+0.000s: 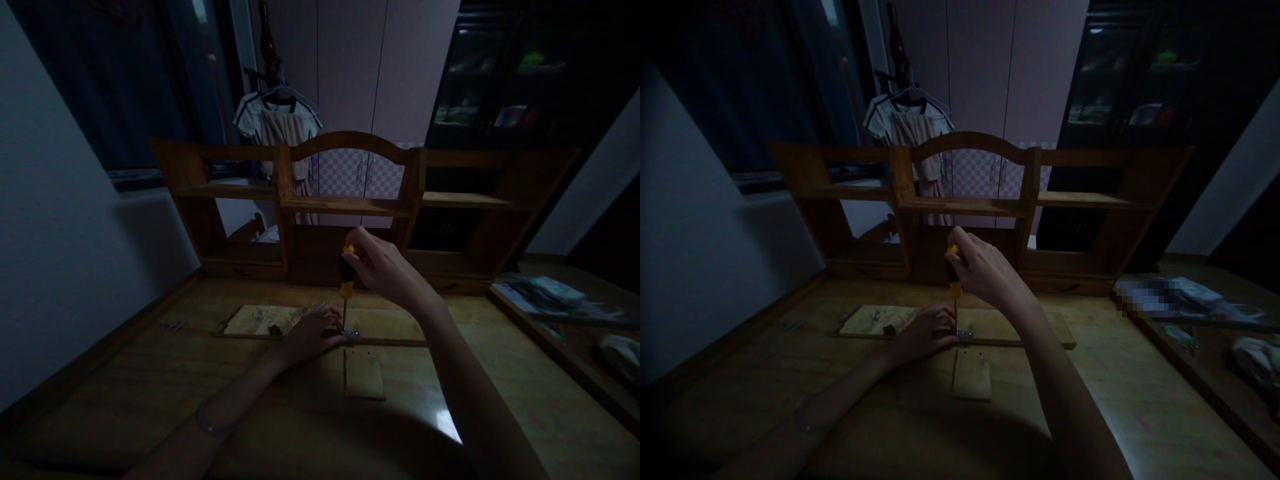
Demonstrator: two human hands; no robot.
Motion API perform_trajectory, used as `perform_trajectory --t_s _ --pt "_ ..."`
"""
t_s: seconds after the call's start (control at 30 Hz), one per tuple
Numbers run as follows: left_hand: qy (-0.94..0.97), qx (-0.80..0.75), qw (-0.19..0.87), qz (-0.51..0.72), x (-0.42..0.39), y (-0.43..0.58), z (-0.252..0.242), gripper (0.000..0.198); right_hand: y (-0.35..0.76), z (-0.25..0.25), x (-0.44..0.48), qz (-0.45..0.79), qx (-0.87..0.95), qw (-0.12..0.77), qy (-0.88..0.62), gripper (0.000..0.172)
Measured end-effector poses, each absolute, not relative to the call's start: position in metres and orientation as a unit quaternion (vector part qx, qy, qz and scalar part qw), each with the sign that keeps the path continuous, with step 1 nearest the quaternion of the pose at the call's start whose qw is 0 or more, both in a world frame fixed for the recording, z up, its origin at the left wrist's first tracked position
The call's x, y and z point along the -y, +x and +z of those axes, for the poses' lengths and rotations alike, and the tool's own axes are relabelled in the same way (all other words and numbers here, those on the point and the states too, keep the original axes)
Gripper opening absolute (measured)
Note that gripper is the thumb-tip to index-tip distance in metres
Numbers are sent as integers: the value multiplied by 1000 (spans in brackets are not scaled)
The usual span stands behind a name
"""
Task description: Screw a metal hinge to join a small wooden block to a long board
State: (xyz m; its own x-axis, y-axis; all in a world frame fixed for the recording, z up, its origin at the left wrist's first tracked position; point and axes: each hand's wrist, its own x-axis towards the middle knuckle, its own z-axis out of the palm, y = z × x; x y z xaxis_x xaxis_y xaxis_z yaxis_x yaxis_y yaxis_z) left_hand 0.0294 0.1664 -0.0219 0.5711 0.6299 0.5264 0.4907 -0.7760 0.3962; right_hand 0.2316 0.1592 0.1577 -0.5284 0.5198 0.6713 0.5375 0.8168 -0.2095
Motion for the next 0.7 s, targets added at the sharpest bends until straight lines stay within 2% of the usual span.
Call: perform_trajectory --t_s 0.13,0.33,0.7 --pt "880 -314 108 339 -165 29 -21 22 231 157 -160 -25 874 376 -308 7" --pt "874 -330 120 336 -164 31 -21 21 233 159 -158 -16 878 379 -294 19" --pt "876 -320 118 341 -166 31 -27 18 234 159 -159 -43 865 385 -319 10"
